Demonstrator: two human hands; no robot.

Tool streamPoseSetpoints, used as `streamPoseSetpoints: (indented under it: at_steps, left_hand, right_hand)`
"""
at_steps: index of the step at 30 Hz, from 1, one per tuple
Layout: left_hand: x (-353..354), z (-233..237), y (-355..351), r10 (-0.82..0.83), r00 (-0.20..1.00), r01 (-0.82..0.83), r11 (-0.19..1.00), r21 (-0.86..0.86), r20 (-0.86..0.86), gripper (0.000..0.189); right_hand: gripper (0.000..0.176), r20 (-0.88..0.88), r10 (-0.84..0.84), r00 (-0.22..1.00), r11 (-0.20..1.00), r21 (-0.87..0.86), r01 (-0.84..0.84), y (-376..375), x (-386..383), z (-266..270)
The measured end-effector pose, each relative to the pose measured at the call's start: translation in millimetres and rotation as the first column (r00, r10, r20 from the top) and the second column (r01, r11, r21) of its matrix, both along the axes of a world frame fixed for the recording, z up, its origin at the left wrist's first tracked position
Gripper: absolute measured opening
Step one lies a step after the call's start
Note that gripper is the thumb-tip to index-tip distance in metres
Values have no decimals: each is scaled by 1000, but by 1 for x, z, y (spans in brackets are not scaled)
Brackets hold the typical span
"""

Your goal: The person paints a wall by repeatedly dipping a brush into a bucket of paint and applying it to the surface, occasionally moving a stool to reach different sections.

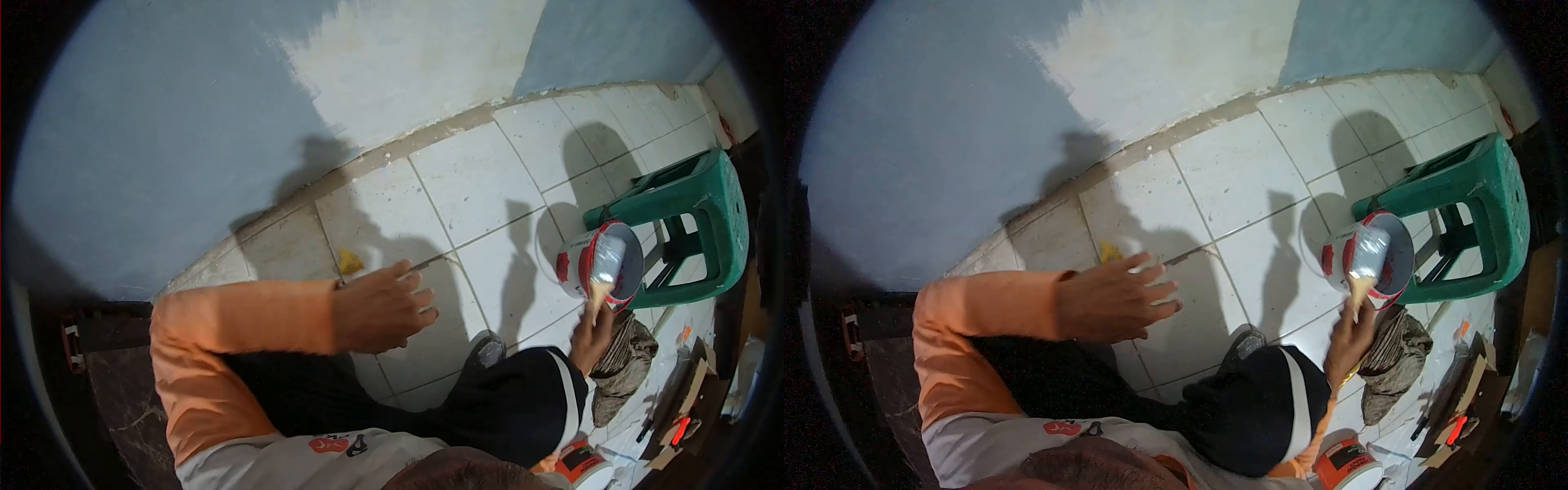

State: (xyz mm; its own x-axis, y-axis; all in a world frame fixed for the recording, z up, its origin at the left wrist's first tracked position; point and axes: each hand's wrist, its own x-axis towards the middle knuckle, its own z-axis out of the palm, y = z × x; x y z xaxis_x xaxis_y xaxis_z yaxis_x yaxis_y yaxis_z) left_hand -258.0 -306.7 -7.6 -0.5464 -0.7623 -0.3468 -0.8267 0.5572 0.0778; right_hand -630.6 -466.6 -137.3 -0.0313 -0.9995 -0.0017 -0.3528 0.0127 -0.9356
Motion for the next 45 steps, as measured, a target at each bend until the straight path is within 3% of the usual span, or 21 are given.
streamPoseSetpoints:
  at_steps: [2,4,5,6,9,10,12,14,20,25,28,31,33,34,36,37,38,39,42,44,45]
  left_hand:
    - [8,51,25,108,994,-108,994,-24,10,68]
    - [15,92,54,218,976,-218,976,-18,8,67]
    - [17,100,69,330,944,-330,944,-25,2,66]
    - [19,100,83,335,942,-335,942,-12,1,66]
    - [25,98,119,669,736,-671,741,18,-100,67]
    - [25,97,128,674,730,-676,737,29,-107,67]
    - [27,94,145,801,577,-813,581,-24,-158,68]
    - [28,92,160,808,561,-824,566,-25,-179,68]
    - [42,92,188,806,555,-829,555,-65,-207,67]
    - [47,98,197,802,531,-843,533,-74,-275,65]
    - [48,98,208,787,524,-842,536,-60,-326,65]
    - [52,96,217,799,451,-878,477,-37,-397,62]
    - [55,97,221,845,371,-919,392,-24,-384,61]
    - [57,96,222,844,370,-919,393,-20,-388,61]
    - [60,95,226,860,351,-929,369,-26,-370,63]
    - [61,96,227,857,350,-929,368,-26,-378,63]
    - [61,99,227,871,306,-939,342,29,-384,66]
    - [63,100,226,883,259,-946,313,80,-391,69]
    - [65,88,231,817,332,-935,350,-52,-472,70]
    - [63,91,231,820,346,-931,360,-60,-456,70]
    - [64,92,230,828,352,-929,365,-56,-436,71]
  right_hand:
    - [36,90,177,980,967,-200,-156,-12,49,-46]
    - [34,-33,335,942,934,-115,-337,-8,119,-44]
    - [38,14,392,920,913,-124,-388,-4,160,-40]
    - [45,-91,454,886,888,-28,-458,1,196,-19]
    - [46,-91,633,769,760,-121,-639,8,291,-21]
    - [46,-73,652,754,704,-312,-639,7,321,-49]
    - [44,-110,668,736,646,-405,-647,9,367,-54]
    - [42,-94,647,757,536,-650,-539,11,408,-48]
    - [42,-202,561,803,535,-652,-537,11,472,6]
    - [44,-496,491,716,554,-456,-696,19,466,-54]
    - [39,-633,450,630,610,-297,-735,18,457,-11]
    - [24,-714,201,671,511,-508,-694,-11,475,80]
    - [24,-525,268,808,433,-683,-588,-24,475,150]
    - [24,-485,212,848,583,-634,-508,3,466,196]
    - [25,-344,314,885,424,-783,-455,22,463,214]
    - [21,-363,178,914,426,-809,-405,12,468,188]
    - [20,-301,160,940,278,-900,-335,-2,478,150]
    - [24,-277,163,947,240,-920,-310,4,485,118]
    - [35,-623,289,727,500,-549,-670,24,489,11]
    - [40,-680,349,645,452,-481,-752,19,480,-33]
    - [37,-679,365,637,499,-436,-749,25,479,-12]
